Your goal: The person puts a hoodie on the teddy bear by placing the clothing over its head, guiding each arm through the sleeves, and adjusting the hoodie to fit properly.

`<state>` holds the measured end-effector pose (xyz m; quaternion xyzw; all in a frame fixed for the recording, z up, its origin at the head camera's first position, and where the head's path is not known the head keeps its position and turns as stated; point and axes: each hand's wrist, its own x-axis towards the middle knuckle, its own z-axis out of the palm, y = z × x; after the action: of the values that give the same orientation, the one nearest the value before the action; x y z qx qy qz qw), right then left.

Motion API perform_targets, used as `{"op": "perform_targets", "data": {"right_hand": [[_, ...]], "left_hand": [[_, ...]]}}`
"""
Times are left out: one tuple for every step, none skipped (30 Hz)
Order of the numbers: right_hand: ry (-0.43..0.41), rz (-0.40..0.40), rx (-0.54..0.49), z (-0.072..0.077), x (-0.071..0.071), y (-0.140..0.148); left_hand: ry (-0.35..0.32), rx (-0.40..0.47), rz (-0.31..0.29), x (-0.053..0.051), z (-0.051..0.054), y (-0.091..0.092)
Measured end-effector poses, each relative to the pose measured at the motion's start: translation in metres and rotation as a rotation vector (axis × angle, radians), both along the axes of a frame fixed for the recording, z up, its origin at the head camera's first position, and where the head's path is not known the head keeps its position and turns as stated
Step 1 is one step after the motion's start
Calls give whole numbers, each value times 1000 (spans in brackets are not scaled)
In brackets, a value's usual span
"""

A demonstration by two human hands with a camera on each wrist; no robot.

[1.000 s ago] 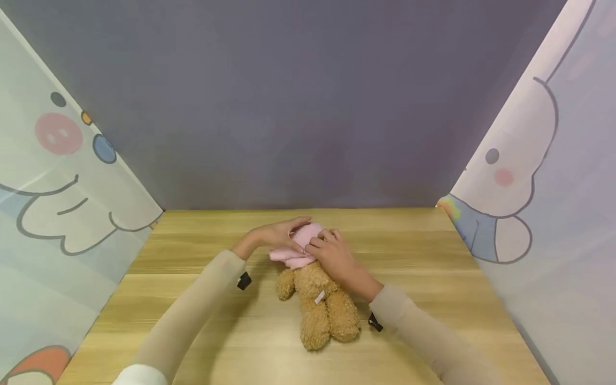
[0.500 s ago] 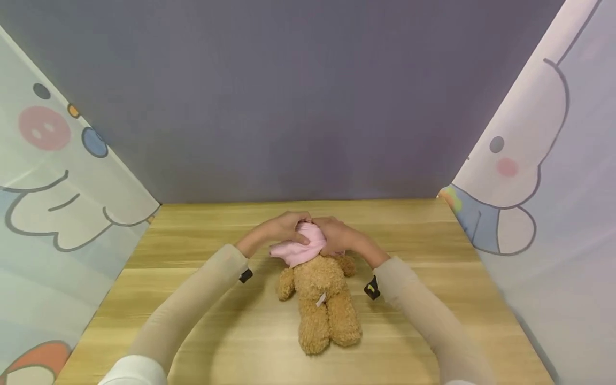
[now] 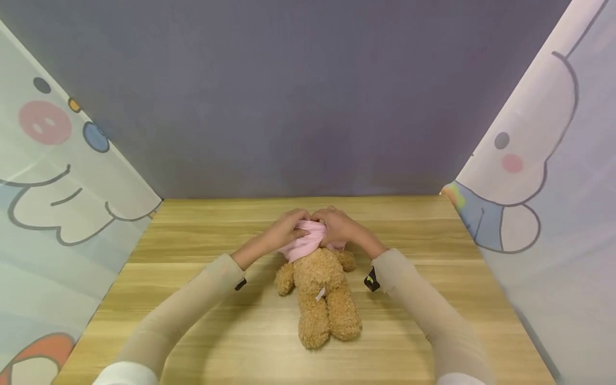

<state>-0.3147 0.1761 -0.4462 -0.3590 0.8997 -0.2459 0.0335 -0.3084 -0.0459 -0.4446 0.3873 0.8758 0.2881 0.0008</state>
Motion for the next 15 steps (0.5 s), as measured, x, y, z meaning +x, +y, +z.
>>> {"op": "perform_targets", "data": {"right_hand": [[48, -26, 15, -1, 1, -1], [92, -47, 25, -3, 3, -2], [136, -63, 32, -5, 5, -4], [175, -84, 42, -7, 7, -5], [217, -102, 52, -9, 10, -7], [258, -127, 65, -12, 13, -10], [291, -150, 79, -13, 16, -11], [305, -164, 76, -15, 17, -13], [307, -175, 63, -16, 18, -13], [291, -183, 47, -15, 18, -14], [266, -188, 24, -14, 17, -13], [236, -189, 0, -13, 16, -12], [195, -181, -29, -11, 15, -10], [148, -168, -62, -8, 13, -9], [105, -153, -90, -6, 12, -6]], "left_hand": [[-14, 13, 23, 1, 0, 1], [-18, 23, 45, 3, -1, 1], [-18, 27, 65, 5, -1, 2], [-6, 23, 83, 6, -3, 4], [6, 19, 97, 9, -4, 5], [21, 11, 111, 11, -5, 6], [40, 6, 124, 13, -6, 8], [56, 5, 136, 14, -7, 9], [64, 7, 146, 14, -7, 8], [80, 12, 158, 13, -7, 8], [87, 23, 171, 11, -7, 6], [92, 34, 188, 9, -6, 4], [87, 51, 202, 6, -4, 1], [86, 64, 218, 3, -3, -3], [79, 69, 229, 1, -2, -8]]}}
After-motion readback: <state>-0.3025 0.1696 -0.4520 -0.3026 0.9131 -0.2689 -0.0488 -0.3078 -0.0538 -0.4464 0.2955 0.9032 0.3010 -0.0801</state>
